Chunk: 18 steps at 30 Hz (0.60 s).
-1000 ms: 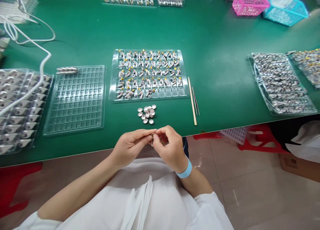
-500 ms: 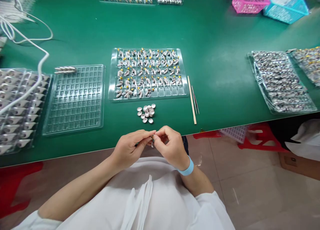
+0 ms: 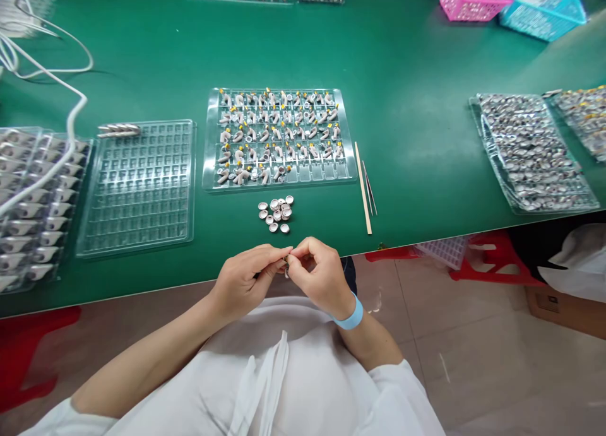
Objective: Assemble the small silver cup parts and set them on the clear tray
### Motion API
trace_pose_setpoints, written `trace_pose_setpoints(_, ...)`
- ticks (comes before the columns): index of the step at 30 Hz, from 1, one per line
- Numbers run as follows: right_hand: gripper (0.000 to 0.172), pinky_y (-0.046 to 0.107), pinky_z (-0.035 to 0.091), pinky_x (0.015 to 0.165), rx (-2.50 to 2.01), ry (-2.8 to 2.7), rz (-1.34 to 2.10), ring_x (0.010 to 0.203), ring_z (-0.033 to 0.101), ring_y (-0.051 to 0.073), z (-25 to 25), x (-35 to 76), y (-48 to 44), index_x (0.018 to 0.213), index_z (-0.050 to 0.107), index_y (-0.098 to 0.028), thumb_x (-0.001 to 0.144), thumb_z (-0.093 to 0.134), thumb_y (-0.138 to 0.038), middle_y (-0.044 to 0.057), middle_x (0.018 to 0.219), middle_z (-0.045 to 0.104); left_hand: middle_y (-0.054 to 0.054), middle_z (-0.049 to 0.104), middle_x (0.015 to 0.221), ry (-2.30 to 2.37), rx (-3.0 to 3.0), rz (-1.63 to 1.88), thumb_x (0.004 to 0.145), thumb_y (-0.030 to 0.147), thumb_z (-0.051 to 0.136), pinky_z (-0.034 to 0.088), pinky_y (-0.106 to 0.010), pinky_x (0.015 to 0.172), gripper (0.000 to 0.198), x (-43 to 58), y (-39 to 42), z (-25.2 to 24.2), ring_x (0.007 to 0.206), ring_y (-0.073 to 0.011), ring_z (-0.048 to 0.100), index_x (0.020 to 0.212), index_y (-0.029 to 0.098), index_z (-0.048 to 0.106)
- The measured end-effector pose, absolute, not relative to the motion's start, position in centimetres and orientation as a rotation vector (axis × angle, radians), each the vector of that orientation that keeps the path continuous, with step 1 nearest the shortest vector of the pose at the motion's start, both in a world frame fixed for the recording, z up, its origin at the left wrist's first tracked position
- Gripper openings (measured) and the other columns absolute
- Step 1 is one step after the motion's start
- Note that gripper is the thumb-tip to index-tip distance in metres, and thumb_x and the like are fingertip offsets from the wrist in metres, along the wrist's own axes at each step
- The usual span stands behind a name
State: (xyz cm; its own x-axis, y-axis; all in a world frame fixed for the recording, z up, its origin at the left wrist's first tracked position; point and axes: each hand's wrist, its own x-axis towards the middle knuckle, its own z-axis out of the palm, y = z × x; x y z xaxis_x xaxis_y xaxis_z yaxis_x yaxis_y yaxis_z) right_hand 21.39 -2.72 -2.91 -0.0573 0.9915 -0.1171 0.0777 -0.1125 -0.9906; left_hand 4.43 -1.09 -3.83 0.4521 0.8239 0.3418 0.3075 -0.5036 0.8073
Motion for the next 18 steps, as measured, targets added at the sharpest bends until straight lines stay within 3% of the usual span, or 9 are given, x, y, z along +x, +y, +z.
trace_pose_setpoints(12,0.012,0.023,0.048,0.056,-1.327,-1.254,1.345,0.062,0.060,0.012,-3.0,21.3,-2.4,0.073,0.055,-0.020,0.083,0.060,-0.019,-0.002,0.070,0.060,-0.006,0.073,0.078,1.006,1.970,0.955,0.094,0.010,0.052,0.054,-0.025,0.065,0.026,4.2,-1.1,-3.6,0.070,-0.0149,0.066,0.111,0.016,0.071)
trace_pose_setpoints(18,0.012,0.023,0.048,0.055,-1.365,-1.310,1.313,0.059,0.059,0.011,-2.1,21.9,-2.4,0.074,0.054,-0.021,0.084,0.061,-0.021,-0.002,0.068,0.061,-0.009,0.076,0.100,1.022,1.549,0.700,0.095,0.021,0.055,0.058,-0.029,0.079,0.024,4.3,-1.0,-2.3,0.086,-0.0182,0.072,0.115,0.017,0.068)
